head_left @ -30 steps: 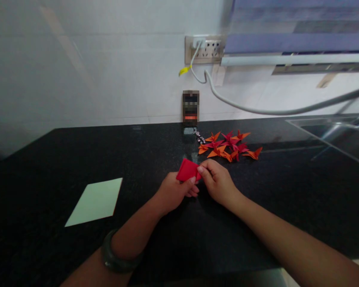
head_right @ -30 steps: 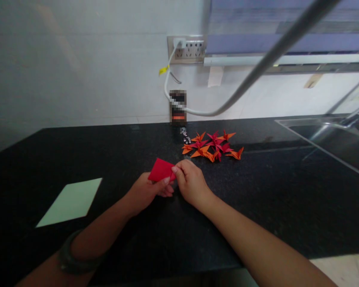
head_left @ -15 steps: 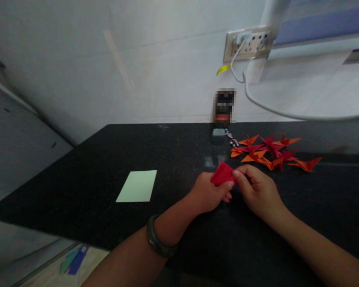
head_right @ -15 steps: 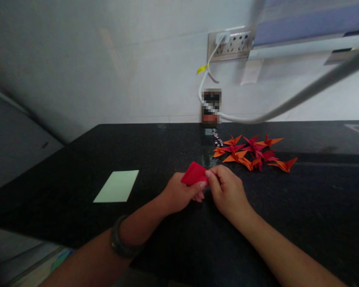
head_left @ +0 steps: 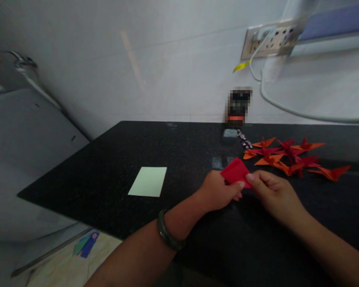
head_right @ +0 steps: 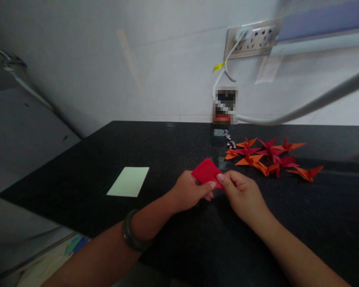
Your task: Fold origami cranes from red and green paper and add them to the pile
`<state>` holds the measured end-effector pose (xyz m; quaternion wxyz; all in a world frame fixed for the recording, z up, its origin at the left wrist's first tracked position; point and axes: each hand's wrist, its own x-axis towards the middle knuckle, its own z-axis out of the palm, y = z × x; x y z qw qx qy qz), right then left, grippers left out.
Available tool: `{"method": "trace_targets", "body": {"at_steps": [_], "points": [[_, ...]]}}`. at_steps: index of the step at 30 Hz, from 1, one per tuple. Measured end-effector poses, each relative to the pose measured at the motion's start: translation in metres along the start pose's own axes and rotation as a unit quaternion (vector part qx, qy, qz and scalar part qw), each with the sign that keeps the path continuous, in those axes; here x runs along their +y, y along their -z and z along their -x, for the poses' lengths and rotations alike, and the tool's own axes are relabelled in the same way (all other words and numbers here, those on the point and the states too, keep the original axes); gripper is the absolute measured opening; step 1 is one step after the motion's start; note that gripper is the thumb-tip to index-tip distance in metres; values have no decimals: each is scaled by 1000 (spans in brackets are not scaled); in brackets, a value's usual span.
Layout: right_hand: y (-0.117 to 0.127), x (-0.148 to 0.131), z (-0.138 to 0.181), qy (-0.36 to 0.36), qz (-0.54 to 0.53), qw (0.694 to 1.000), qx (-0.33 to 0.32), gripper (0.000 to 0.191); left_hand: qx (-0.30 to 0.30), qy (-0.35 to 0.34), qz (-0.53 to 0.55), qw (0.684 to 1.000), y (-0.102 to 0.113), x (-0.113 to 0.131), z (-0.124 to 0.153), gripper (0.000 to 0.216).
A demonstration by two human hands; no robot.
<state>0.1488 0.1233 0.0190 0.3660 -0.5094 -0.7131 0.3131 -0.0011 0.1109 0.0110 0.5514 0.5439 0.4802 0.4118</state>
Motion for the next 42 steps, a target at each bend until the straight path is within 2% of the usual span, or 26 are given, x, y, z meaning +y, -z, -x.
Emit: {"method": "trace_targets", "body": {"at_steps": [3,5,10,12,16,21,24,28,31,34,37,40,42], "points": [[-4,0,0,-15,-13,1000,18,40,15,6,70,997,-2,0,-2,8],[-5,-1,-1,-26,-46,999,-3,40,32,1,100,994,-2,1,-3,8],[-9,-5,0,-66,-135,975,-161,33,109,-33,65,991,5,3,-5,13],[-9,-4,1,-73,-150,969,-184,33,108,-44,51,992,6,4,-5,15],[-5,2,0,-92,-192,963,-163,28,87,-42,24,995,7,2,-5,14],[-3,1,-2,-94,-180,967,-156,30,18,-62,-35,997,8,-7,-6,17],[-7,-3,0,-95,-188,969,-131,34,31,-40,5,999,6,-5,-5,17],[-12,-4,1,-110,-257,955,-103,32,52,-24,74,996,3,1,-3,15],[-12,-1,0,-97,-254,955,-118,31,57,-23,69,996,4,2,-2,16],[-9,3,-3,-55,-223,972,-58,30,59,-40,14,997,8,1,-4,15],[-5,8,-7,-17,-209,977,29,36,45,-63,-100,992,12,1,-5,15],[-2,10,-9,2,-213,976,40,25,22,-72,-177,981,12,2,-4,15],[-1,9,-10,-13,-234,972,21,18,7,-51,-152,987,11,4,-3,15]]}}
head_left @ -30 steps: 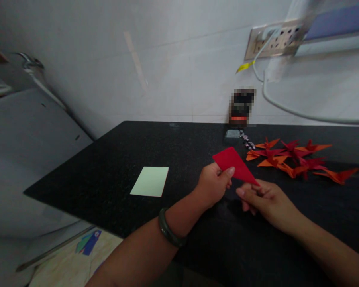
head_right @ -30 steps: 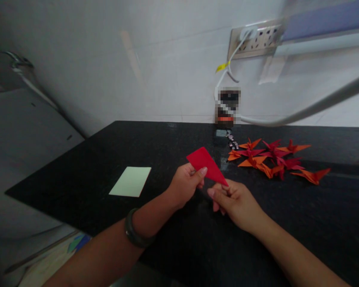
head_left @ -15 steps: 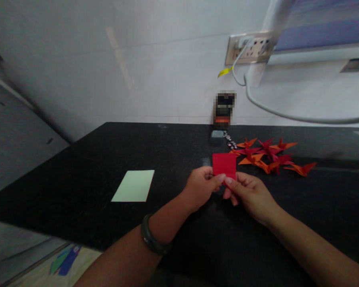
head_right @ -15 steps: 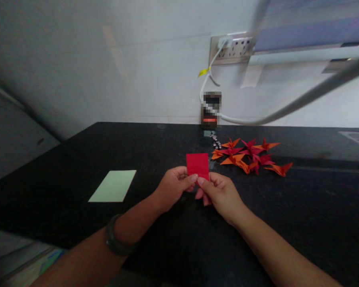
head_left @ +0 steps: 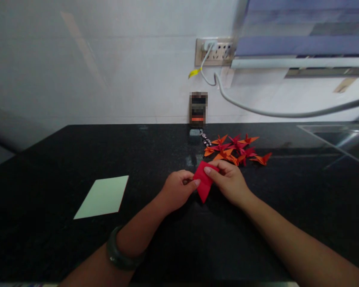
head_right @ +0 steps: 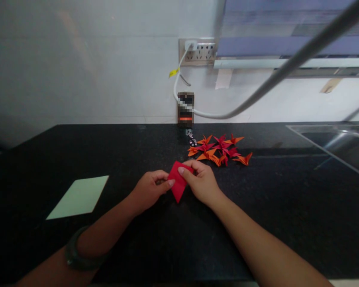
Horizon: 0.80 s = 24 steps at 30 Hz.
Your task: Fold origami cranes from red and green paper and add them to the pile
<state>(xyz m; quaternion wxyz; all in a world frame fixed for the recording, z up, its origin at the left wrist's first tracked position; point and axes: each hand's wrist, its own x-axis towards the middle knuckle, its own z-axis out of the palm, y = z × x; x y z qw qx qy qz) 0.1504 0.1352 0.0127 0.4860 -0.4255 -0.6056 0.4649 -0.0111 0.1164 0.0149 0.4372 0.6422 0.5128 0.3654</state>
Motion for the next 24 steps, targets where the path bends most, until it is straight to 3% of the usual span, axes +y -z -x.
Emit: {"method": "trace_targets", "body": {"at_steps": [4,10,17,21,24], "points": [[-1,-3,1,-37,-44,998,-11,17,14,44,105,993,0,3,1,15],[1,-6,2,-7,3,1000,-3,15,48,89,140,985,2,8,2,17],[5,0,2,151,71,986,-24,6,56,106,314,942,3,8,1,27],[5,-1,4,268,169,946,-64,16,100,96,350,927,3,3,0,25],[5,-1,4,319,223,918,-77,19,81,95,383,915,4,2,0,48]]}}
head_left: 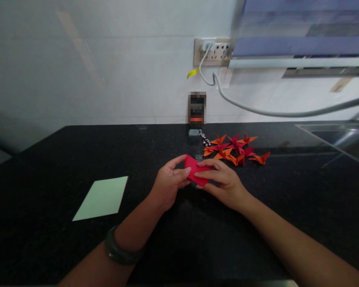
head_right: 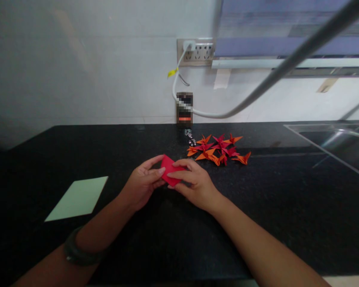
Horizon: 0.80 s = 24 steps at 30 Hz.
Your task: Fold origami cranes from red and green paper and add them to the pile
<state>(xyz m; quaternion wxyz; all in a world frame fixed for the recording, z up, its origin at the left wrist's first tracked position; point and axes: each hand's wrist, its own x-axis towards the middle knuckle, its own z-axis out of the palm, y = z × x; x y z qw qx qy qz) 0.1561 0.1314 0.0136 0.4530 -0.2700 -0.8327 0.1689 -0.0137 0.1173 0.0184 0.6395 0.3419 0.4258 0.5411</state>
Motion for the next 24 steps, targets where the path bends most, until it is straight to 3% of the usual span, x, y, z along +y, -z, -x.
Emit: {"method": "trace_targets", "body": {"at_steps": [2,5,10,15,24], "points": [[0,1,0,16,19,1000,-5,16,-20,15,14,1000,0,0,0,54],[1,0,-1,14,39,999,-5,13,-38,30,3,999,-1,0,1,38],[-4,-3,-2,-76,46,995,47,12,-21,2,-79,997,-7,0,3,23],[-9,-2,-1,-149,-11,988,33,16,-26,0,-139,990,-13,-2,5,15],[-9,-4,0,-166,-46,984,44,9,-52,23,-229,972,-12,-4,7,14]]}}
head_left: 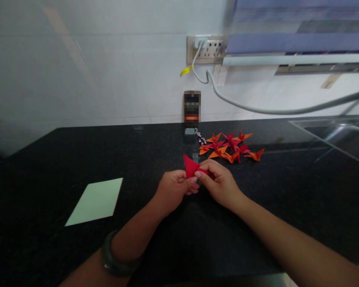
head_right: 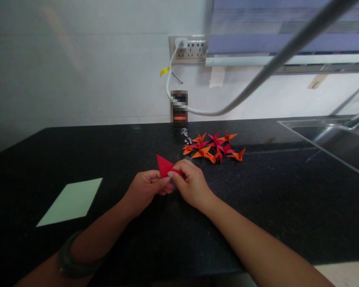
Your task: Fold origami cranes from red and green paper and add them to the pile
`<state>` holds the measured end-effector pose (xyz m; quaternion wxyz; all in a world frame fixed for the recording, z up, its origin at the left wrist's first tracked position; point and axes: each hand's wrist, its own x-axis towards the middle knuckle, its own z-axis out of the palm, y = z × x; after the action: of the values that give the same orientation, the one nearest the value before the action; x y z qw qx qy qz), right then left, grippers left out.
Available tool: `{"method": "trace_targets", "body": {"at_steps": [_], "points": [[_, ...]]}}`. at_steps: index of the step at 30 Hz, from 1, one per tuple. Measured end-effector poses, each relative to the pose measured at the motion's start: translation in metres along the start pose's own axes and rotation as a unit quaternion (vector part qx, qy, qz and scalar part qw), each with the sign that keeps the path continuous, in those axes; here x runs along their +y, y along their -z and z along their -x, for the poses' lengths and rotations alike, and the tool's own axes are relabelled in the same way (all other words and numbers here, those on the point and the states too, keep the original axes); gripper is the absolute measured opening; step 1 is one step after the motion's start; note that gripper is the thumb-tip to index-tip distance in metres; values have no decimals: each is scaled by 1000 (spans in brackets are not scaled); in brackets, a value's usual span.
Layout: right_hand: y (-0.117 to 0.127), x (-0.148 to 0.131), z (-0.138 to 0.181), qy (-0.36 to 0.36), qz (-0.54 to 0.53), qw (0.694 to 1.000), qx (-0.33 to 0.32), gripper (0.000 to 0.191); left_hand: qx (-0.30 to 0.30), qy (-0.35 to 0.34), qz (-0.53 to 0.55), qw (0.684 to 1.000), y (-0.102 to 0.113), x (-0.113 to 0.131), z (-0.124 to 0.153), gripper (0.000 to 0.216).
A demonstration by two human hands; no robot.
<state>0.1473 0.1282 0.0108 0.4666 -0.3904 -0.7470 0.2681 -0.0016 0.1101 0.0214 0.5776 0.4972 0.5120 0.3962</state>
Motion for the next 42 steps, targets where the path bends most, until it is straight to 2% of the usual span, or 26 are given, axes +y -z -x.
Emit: {"method": "trace_targets", "body": {"at_steps": [2,5,7,10,15,19,21,24,27,32,36,42], "points": [[-2,2,1,-53,-50,997,7,7,4,-1,-5,1000,0,2,1,13],[-5,5,0,-126,-148,981,17,27,16,-18,-12,1000,0,2,1,12],[-5,5,-1,-142,-160,977,-5,24,18,-26,-14,999,0,1,1,11],[-2,0,-1,-128,-114,985,-36,17,14,-47,-36,998,1,0,1,10],[1,-10,1,-80,-43,996,-11,19,1,-115,-108,988,1,1,3,14],[3,-10,2,-45,-9,999,-2,19,6,-122,-104,987,1,0,3,17],[5,-8,0,-28,-11,1000,-10,19,5,-118,-98,988,3,-1,2,16],[10,-5,-3,-22,-68,996,-44,27,0,-134,-139,981,7,0,1,18],[14,-4,-5,-72,-153,981,-95,36,-36,-148,-182,971,11,3,0,20],[15,-1,-3,-184,-284,930,-144,30,-113,-148,-168,968,15,3,-2,24],[13,4,-1,-211,-354,901,-139,28,-136,-152,-167,965,16,0,-2,26],[12,5,-1,-223,-390,884,-133,27,-159,-144,-141,966,16,-2,-1,31]]}}
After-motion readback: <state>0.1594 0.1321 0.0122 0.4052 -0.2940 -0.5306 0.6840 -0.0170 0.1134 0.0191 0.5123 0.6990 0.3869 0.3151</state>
